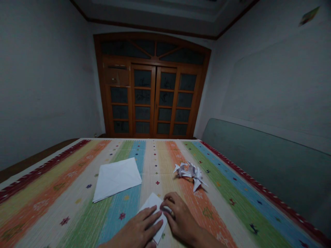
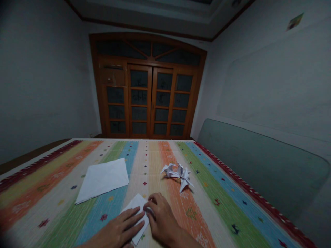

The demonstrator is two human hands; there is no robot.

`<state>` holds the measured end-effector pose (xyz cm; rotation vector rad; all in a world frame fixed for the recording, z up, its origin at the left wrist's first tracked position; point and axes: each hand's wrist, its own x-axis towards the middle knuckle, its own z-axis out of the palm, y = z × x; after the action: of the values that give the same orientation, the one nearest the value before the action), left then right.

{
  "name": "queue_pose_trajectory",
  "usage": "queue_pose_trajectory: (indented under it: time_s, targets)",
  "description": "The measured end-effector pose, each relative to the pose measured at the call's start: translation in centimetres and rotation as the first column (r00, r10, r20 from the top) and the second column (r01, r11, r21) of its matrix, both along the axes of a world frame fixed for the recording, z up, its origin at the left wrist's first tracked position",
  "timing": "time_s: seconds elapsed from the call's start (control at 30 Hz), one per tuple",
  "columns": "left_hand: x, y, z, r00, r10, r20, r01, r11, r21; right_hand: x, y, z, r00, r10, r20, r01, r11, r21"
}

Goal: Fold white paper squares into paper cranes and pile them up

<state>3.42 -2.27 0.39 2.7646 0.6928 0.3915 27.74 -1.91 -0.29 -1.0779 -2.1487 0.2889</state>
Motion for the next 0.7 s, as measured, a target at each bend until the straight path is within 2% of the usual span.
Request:
queue_pose_trajectory:
  time_s: [0.1, 0.23, 0.33, 0.43, 0.7]
  targets:
    - [-0.1, -0.1, 0.5, 0.998, 0.013, -0.061, -0.014, 1.000, -0.021, 0.0, -0.2, 0.0, 0.995, 0.090, 0.045, -0.092, 0.995, 0.038]
    - [-0.8, -0.1, 0.8, 0.999, 0.018, -0.032, -0.017, 0.999, 0.046, 0.5, -0.6, 0.1, 0.974, 0.153, 0.164, -0.151, 0.988, -0.025]
    - [-1.0, -0.1, 0.5, 0.999, 0.027, -0.030, -0.025, 0.996, 0.086, 0.9, -0.5, 0.3, 0.946, 0.185, 0.265, -0.159, 0.980, -0.117]
    - [-1.0, -0.1, 0.4, 0.998, 0.064, -0.026, -0.062, 0.996, 0.069, 1.0, -0.2, 0.4, 0.927, 0.211, 0.311, -0.150, 0.967, -0.208]
    - [-1.1, 0.6, 0.4, 0.995, 0.096, 0.013, -0.096, 0.995, -0.013, 0.8, 0.4, -0.1, 0.928, 0.185, 0.323, -0.101, 0.960, -0.262]
